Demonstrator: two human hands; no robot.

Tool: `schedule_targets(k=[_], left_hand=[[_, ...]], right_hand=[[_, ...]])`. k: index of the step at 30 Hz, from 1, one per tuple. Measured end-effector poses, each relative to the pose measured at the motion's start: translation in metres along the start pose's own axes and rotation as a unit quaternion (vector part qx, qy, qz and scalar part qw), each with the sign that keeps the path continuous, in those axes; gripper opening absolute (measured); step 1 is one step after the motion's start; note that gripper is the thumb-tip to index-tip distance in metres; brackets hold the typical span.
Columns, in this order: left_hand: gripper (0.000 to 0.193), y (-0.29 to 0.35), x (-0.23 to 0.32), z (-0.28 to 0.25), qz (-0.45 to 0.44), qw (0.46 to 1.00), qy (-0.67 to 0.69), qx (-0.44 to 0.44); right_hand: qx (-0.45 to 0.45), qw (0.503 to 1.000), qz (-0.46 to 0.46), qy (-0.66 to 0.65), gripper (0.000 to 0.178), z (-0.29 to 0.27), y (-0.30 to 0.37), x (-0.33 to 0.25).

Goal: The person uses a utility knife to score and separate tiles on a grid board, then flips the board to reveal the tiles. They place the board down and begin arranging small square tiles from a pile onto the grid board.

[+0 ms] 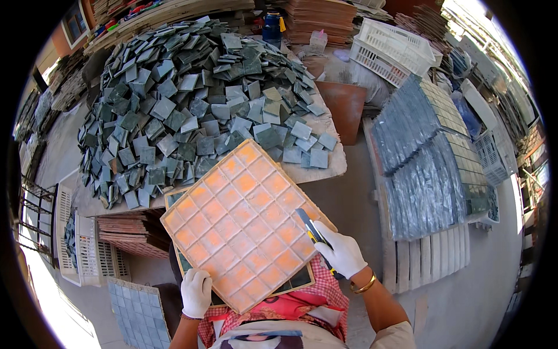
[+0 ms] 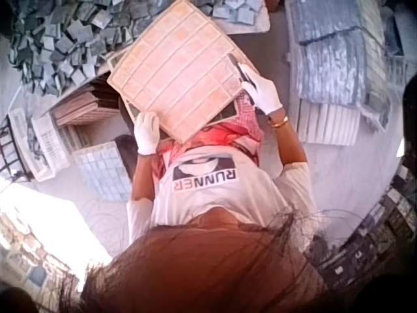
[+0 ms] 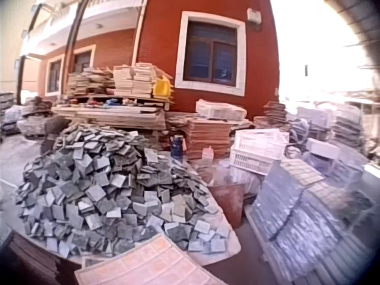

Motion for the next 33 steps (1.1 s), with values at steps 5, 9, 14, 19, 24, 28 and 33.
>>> schedule_targets(k=[5,9,14,19,24,28,33], left_hand=[[0.004,-0.003,0.002,0.002,-0.002,1.000,-0.003,0.002],[0.004,-0.004,0.002,0.004,-0.006,1.000,-0.008,0.010],[0.004,-0.002,0.002,0.005,-0.020,1.000,-0.014,0.020],[0.005,-0.003,0.002,0.005,-0.012,0.999,-0.034,0.026],[0.007,-0.006,0.004,0.003,-0.017,0.999,-0.045,0.014],[0.008,-0.006,0.004,0.002,-0.011,0.999,-0.029,0.025],[0.009,-0.008,0.008,0.001,-0.020,0.999,-0.034,0.033]], right_hand=[[-0.103,0.986,-0.083,0.105,0.054,-0.021,-0.039,0.018],[-0.164,0.971,-0.107,0.138,0.052,-0.029,-0.057,0.022],[-0.196,0.959,-0.123,0.164,0.051,-0.031,-0.044,0.035],[-0.220,0.953,-0.155,0.139,0.052,-0.029,-0.018,0.039],[-0.124,0.976,-0.131,0.121,0.048,-0.018,-0.052,0.016],[-0.076,0.973,-0.182,0.121,0.049,-0.001,-0.107,-0.022],[-0.068,0.978,-0.146,0.131,0.049,0.030,-0.164,-0.052]])
Point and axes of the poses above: each hand's wrist, its own y-axis away from the middle knuckle, its own z-axis out of the palm, x = y × z, the point moved 3 cm from there along -y, towards the middle knuckle, and after that the axes turned 1 degree about -x, right-handed, at the moved point
